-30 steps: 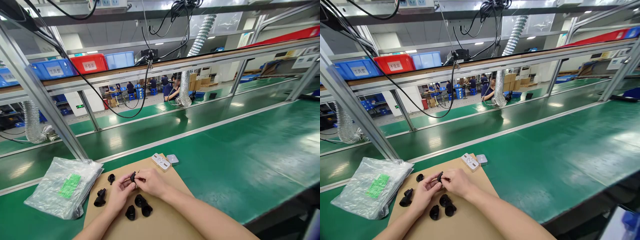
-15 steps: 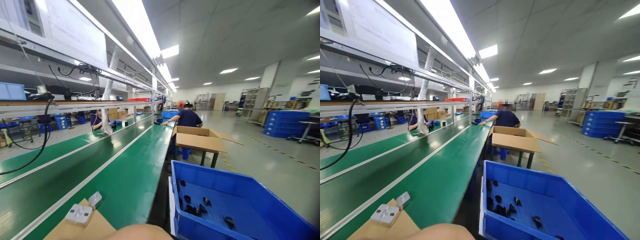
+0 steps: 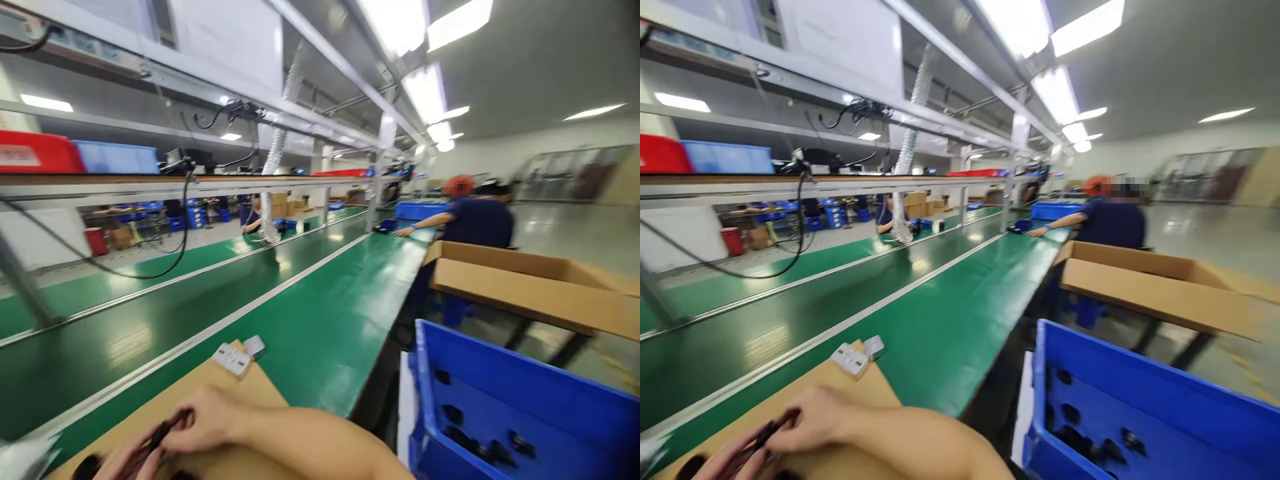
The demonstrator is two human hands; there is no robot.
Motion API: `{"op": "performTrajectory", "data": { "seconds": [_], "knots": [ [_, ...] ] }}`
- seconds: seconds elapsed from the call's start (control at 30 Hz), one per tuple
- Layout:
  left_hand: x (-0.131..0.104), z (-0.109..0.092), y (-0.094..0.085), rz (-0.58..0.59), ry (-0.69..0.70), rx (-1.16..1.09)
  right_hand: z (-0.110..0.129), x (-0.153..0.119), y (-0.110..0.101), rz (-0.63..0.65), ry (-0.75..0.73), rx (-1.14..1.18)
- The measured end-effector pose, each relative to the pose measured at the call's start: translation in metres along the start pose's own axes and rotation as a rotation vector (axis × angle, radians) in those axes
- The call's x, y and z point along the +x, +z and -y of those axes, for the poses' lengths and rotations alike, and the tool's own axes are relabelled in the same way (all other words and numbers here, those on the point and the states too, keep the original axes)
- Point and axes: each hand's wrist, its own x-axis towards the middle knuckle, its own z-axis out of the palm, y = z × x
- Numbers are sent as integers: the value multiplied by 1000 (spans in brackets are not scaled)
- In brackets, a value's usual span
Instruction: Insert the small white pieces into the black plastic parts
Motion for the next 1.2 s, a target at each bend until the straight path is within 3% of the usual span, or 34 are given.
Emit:
{"op": "performTrajectory", "data": {
  "seconds": [0.07, 0.13, 0.33, 0.5, 0.93, 1.2],
  "knots": [
    [-18, -8, -28, -14, -36, 67, 1, -1, 6, 8, -44, -8],
    [-26, -18, -35, 24, -16, 94, 2, 0, 9, -4, -89, -26],
    [-22, -28, -24, 60, 16, 127, 9, -1, 4, -31, -145, -6],
    [-28, -28, -27, 62, -13, 163, 14, -4, 3, -30, -136, 31],
    [-31, -38, -26, 50, 180, 322, 18, -7, 3, -97, -231, -31],
    [-32, -40, -27, 60, 168, 334, 27, -11, 3, -151, -291, -73]
  ]
}}
